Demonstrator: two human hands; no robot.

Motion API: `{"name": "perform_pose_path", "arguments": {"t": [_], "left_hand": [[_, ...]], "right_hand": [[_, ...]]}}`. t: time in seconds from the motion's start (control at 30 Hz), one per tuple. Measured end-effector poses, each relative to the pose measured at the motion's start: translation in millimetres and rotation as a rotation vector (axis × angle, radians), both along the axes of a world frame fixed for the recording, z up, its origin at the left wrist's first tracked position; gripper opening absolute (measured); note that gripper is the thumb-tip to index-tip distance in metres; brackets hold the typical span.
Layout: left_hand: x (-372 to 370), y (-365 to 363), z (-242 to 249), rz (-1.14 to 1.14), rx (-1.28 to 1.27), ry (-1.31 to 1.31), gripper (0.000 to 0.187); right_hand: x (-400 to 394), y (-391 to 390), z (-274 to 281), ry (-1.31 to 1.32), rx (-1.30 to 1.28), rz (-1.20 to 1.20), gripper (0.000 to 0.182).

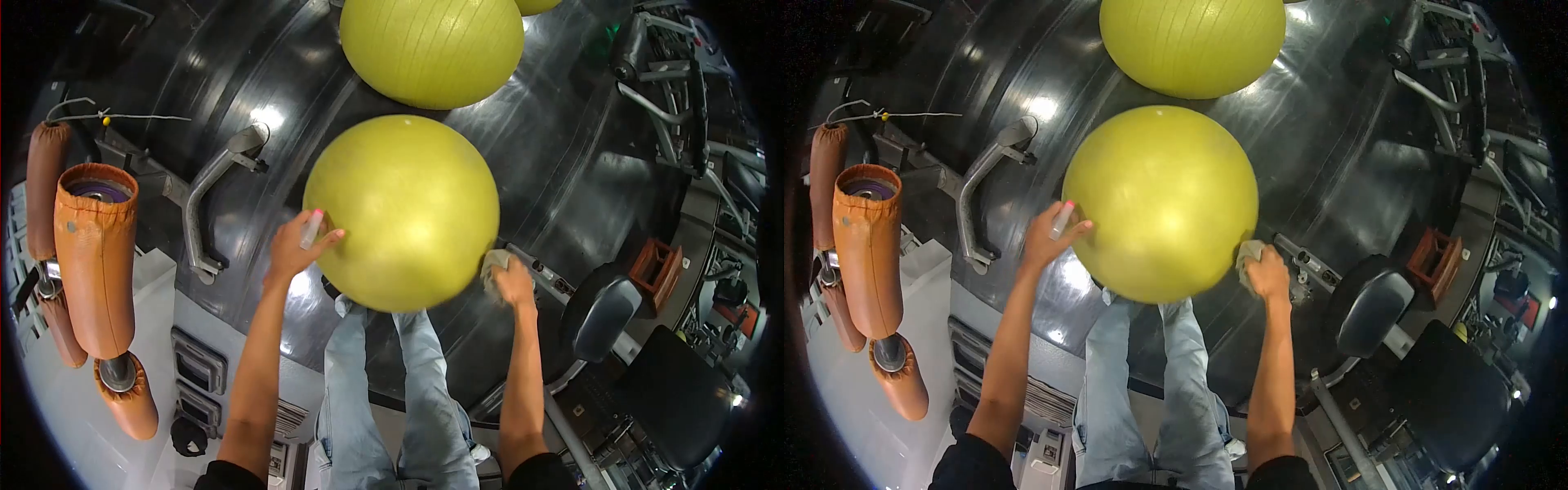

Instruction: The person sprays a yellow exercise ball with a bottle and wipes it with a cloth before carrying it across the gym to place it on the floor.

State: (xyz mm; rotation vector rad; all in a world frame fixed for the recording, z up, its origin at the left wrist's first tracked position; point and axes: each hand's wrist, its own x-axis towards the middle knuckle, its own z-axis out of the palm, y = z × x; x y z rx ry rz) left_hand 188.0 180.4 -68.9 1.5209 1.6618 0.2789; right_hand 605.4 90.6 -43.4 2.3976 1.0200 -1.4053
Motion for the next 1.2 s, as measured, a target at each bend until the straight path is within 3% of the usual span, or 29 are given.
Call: {"name": "perform_pose_path", "arguments": {"t": [0.03, 0.07, 0.13, 0.2, 0.3, 0.37, 0.47, 0.53, 0.6, 0.7, 0.73, 0.77, 0.8, 0.87, 0.93, 1.07, 1.2], "left_hand": [[6, -1, 10, 0.046, -0.112, 0.013, 0.059], [12, -4, 16, 0.046, -0.109, 0.015, 0.059], [22, -15, 25, -0.011, -0.228, 0.061, 0.050], [16, -33, 6, -0.032, -0.137, 0.020, 0.052], [17, -33, 8, 0.061, -0.275, -0.032, 0.060], [19, -23, 1, 0.287, -0.121, 0.043, 0.060], [24, 2, -6, 0.296, -0.047, 0.067, 0.060], [30, 11, -23, 0.272, 0.019, 0.074, 0.064], [37, 17, -45, 0.241, 0.089, 0.078, 0.067], [36, 24, -67, 0.254, 0.016, 0.150, 0.078], [32, 29, -69, 0.222, -0.238, 0.160, 0.081], [28, 33, -71, 0.188, -0.489, 0.166, 0.085], [22, 35, -74, 0.190, -0.489, 0.170, 0.085], [8, 32, -78, 0.346, -0.610, -0.008, 0.081], [2, 28, -63, 0.331, -0.719, -0.093, 0.077], [-2, 28, -40, 0.304, -0.590, -0.108, 0.070], [-5, 44, 5, 0.277, -0.411, -0.206, 0.059]], "right_hand": [[-12, 13, 14, -0.261, 0.042, 0.063, 0.052], [-23, 25, 34, -0.259, 0.044, 0.062, 0.052], [-38, 42, 65, -0.133, 0.432, -0.005, 0.059], [-44, 54, 59, -0.092, 0.429, 0.090, 0.062], [-49, 60, 52, -0.059, 0.361, 0.190, 0.062], [-35, 65, 45, 0.022, 0.122, 0.184, 0.058], [-31, 64, 70, -0.107, 0.037, 0.236, 0.058], [7, 42, 33, -0.020, 0.016, 0.261, 0.058], [34, 18, -1, 0.427, 0.206, -0.067, 0.053], [58, 14, -36, 0.350, 0.170, -0.331, 0.046], [73, 8, -60, 0.364, 0.095, -0.483, 0.045], [98, -16, -120, 0.410, 0.009, -0.613, 0.049], [56, -2, -83, 0.085, -0.106, -0.603, 0.058], [40, -13, -83, 0.227, -0.166, -0.740, 0.067], [40, -29, -93, 0.311, -0.133, -0.791, 0.067], [49, -54, -98, 0.521, 0.096, -0.853, 0.060], [41, -50, -68, 0.508, 0.094, -0.822, 0.055]]}}
